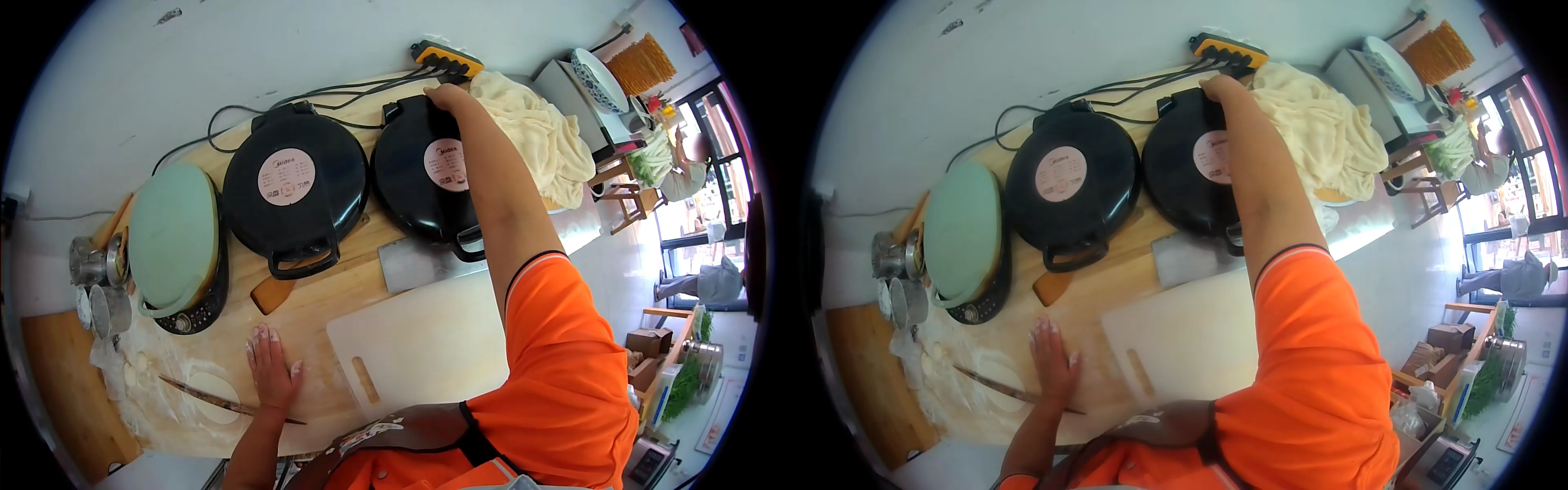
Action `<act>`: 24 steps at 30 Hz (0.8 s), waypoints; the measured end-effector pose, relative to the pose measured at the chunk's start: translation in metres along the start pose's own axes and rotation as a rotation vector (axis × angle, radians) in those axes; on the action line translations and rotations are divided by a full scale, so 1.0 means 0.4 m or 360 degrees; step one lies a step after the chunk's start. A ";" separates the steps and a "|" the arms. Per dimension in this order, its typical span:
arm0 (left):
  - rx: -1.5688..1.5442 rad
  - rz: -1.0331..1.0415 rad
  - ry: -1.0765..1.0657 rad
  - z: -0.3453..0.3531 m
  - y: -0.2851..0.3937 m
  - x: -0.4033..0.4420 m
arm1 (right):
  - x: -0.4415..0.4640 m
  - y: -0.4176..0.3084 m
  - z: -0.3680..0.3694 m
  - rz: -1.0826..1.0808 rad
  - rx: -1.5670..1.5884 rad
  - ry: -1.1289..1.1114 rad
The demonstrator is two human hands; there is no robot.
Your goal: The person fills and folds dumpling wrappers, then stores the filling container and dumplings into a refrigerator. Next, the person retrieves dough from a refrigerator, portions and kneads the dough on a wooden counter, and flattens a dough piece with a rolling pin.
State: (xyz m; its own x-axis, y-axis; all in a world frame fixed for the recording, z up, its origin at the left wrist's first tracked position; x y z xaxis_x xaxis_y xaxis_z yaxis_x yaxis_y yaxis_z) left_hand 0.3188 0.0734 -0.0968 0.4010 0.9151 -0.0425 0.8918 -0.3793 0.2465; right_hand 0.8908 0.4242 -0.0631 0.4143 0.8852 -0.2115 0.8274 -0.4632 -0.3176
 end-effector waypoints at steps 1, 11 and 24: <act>-0.0007 0.0003 0.0011 0.001 0.001 -0.001 | 0.008 0.008 0.006 0.0006 -0.0003 0.0015; -0.0003 -0.0013 -0.0011 -0.001 0.000 0.000 | 0.008 0.024 0.012 0.0072 0.0119 -0.0065; 0.0029 0.0023 0.0029 0.008 -0.004 -0.004 | 0.010 0.021 0.014 0.0219 0.0295 -0.0162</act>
State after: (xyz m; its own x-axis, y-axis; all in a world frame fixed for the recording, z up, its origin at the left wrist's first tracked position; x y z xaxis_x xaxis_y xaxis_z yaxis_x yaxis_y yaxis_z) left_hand 0.3172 0.0721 -0.1004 0.4100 0.9118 -0.0212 0.8897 -0.3947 0.2293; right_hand 0.8974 0.4237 -0.0718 0.4703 0.8087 -0.3534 0.6783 -0.5874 -0.4415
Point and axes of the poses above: each hand's wrist, its own x-axis towards the middle knuckle, its own z-axis out of the palm, y = z × x, the point moved 3 cm from there along x, towards the middle knuckle, and after that the axes turned 4 degrees about y, right-handed, at the moved point
